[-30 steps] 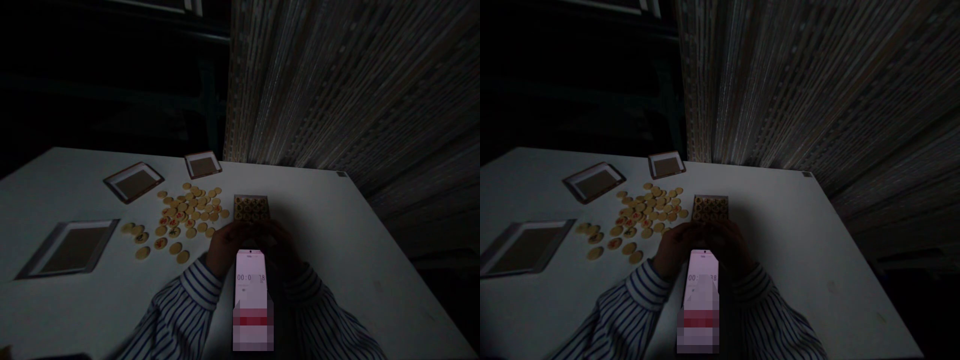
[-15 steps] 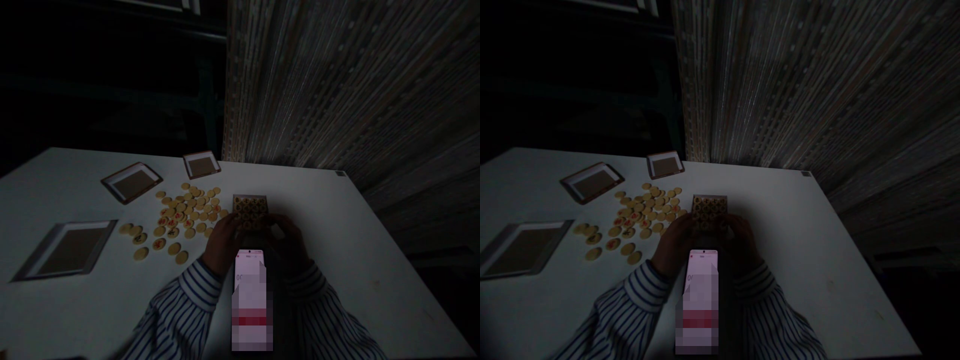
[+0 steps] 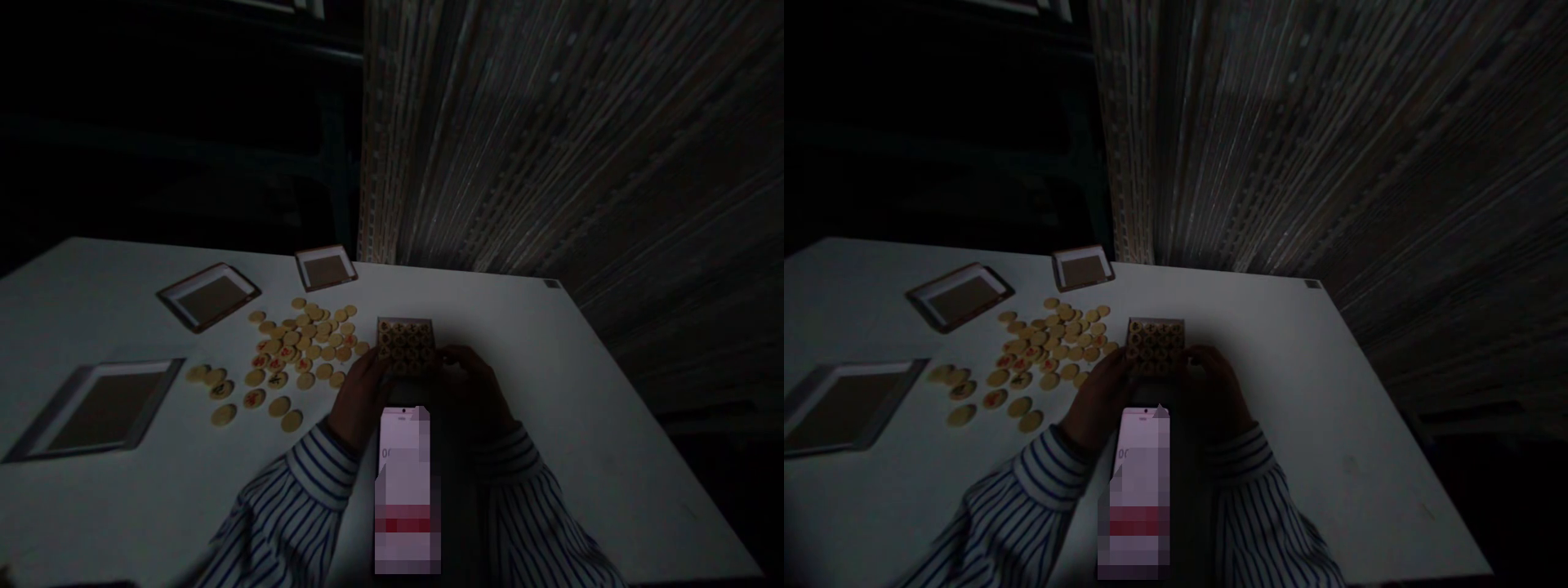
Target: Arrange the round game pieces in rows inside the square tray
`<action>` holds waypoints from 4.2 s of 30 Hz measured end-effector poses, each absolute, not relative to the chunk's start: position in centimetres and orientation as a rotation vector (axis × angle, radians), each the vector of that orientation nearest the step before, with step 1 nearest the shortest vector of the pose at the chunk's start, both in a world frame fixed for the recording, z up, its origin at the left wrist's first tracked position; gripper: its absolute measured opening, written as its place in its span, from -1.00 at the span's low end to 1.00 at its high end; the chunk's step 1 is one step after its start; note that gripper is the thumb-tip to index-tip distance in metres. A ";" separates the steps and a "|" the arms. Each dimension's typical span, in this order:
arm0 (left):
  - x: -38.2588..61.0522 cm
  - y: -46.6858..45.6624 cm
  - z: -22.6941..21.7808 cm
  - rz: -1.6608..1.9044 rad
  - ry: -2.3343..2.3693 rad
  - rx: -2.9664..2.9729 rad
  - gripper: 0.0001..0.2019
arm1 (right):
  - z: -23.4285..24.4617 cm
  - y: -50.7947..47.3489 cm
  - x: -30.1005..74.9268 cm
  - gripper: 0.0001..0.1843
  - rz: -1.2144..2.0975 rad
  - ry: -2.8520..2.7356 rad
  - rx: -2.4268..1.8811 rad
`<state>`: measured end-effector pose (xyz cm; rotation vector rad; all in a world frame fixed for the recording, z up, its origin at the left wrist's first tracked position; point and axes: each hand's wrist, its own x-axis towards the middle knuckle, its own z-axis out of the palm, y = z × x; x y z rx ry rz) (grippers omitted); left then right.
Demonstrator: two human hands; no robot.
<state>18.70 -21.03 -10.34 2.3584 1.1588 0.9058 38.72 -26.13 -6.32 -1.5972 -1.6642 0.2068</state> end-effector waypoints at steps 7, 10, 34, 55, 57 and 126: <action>18.6 -20.9 -10.5 0.881 1.184 2.321 -0.67 | -6.9 -26.0 38.8 -0.81 0.275 -1.664 -1.574; 18.6 -20.9 -10.5 0.887 1.187 2.308 -0.68 | -7.2 -26.0 38.9 -0.79 0.300 -1.670 -1.572; 18.6 -20.8 -10.1 0.870 1.186 2.350 -0.71 | -6.9 -25.9 38.6 -0.77 0.360 -1.724 -1.603; 18.5 -20.8 -10.3 0.904 1.151 2.350 -0.68 | -7.0 -25.8 38.4 -0.73 0.285 -1.750 -1.638; 18.5 -20.8 -10.4 0.911 1.150 2.348 -0.69 | -7.0 -25.8 38.4 -0.74 0.280 -1.755 -1.639; 18.6 -20.9 -10.1 0.823 1.226 2.337 -0.68 | -7.1 -26.0 38.9 -0.68 0.312 -1.848 -1.690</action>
